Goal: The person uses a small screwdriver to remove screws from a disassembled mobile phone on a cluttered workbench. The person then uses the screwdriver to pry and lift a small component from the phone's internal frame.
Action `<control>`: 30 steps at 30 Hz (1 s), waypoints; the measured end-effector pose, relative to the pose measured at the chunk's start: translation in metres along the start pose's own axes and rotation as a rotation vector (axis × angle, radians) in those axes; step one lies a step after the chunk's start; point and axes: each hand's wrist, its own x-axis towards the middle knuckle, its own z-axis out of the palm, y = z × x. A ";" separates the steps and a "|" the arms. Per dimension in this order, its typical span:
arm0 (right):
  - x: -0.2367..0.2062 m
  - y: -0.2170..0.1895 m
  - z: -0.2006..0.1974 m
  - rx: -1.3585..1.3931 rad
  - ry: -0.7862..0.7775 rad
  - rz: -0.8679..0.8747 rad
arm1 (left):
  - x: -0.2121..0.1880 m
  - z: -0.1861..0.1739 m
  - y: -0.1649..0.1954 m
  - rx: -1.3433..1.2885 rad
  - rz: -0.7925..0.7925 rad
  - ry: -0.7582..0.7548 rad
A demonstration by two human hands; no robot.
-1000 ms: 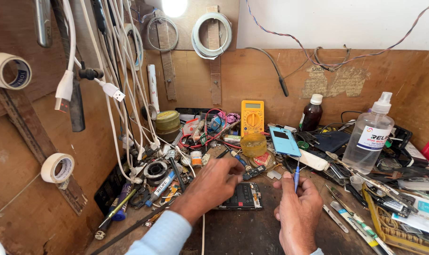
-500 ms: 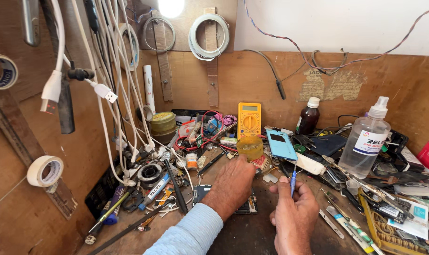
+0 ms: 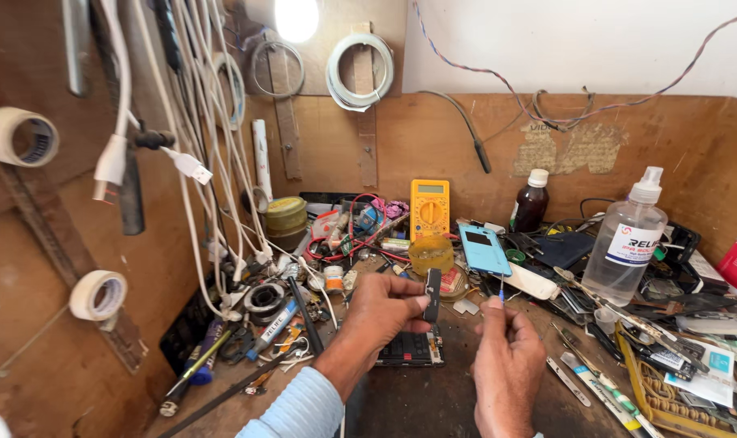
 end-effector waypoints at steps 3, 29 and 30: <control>0.003 0.005 -0.006 -0.259 0.040 -0.186 | -0.008 -0.006 -0.005 -0.091 -0.016 -0.036; 0.036 -0.006 -0.060 -0.361 -0.399 -0.428 | -0.007 0.024 0.006 0.259 0.334 -0.260; 0.035 -0.003 -0.057 -0.311 -0.423 -0.391 | -0.010 0.024 0.007 0.268 0.333 -0.267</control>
